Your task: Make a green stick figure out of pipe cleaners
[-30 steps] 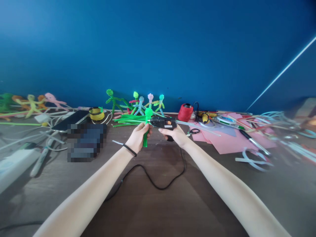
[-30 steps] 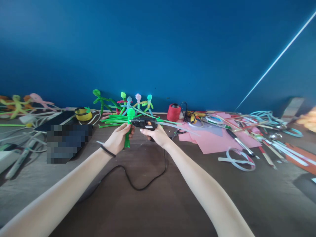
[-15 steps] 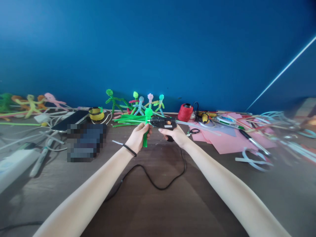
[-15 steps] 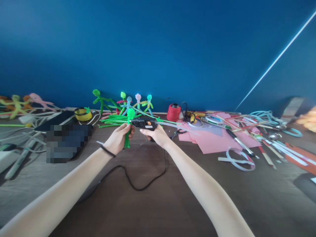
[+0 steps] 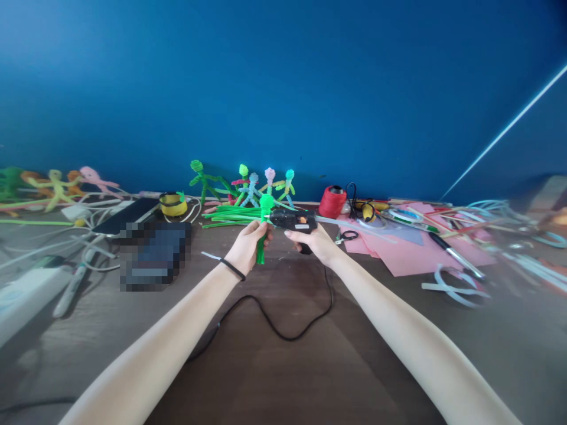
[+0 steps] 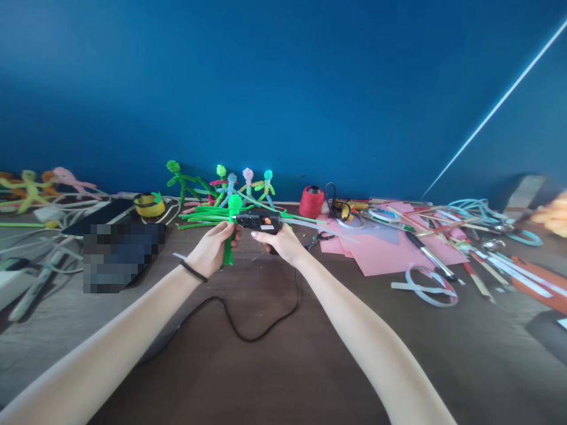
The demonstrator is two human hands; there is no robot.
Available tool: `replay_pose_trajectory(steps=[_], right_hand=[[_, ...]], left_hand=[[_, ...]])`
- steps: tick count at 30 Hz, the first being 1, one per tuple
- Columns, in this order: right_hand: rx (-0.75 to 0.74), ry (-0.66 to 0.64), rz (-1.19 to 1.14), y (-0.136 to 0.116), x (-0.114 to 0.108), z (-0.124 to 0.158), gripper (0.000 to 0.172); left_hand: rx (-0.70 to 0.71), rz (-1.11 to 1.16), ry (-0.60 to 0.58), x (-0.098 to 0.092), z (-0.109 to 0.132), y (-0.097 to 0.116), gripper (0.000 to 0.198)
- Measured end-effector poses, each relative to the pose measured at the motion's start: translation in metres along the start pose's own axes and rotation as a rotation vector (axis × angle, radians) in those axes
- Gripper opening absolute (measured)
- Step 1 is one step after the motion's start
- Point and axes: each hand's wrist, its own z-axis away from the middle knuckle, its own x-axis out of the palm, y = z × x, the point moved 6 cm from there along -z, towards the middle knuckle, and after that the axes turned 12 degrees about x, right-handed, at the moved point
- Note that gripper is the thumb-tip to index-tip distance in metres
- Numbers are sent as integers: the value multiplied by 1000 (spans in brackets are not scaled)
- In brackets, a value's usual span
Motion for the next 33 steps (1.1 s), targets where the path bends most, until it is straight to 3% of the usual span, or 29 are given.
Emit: replay_pose_trajectory(steps=[33], right_hand=[[-5,22,-9,0,-2,-1,15]], left_hand=[[-5,29,-4,-3,-1,0,15]])
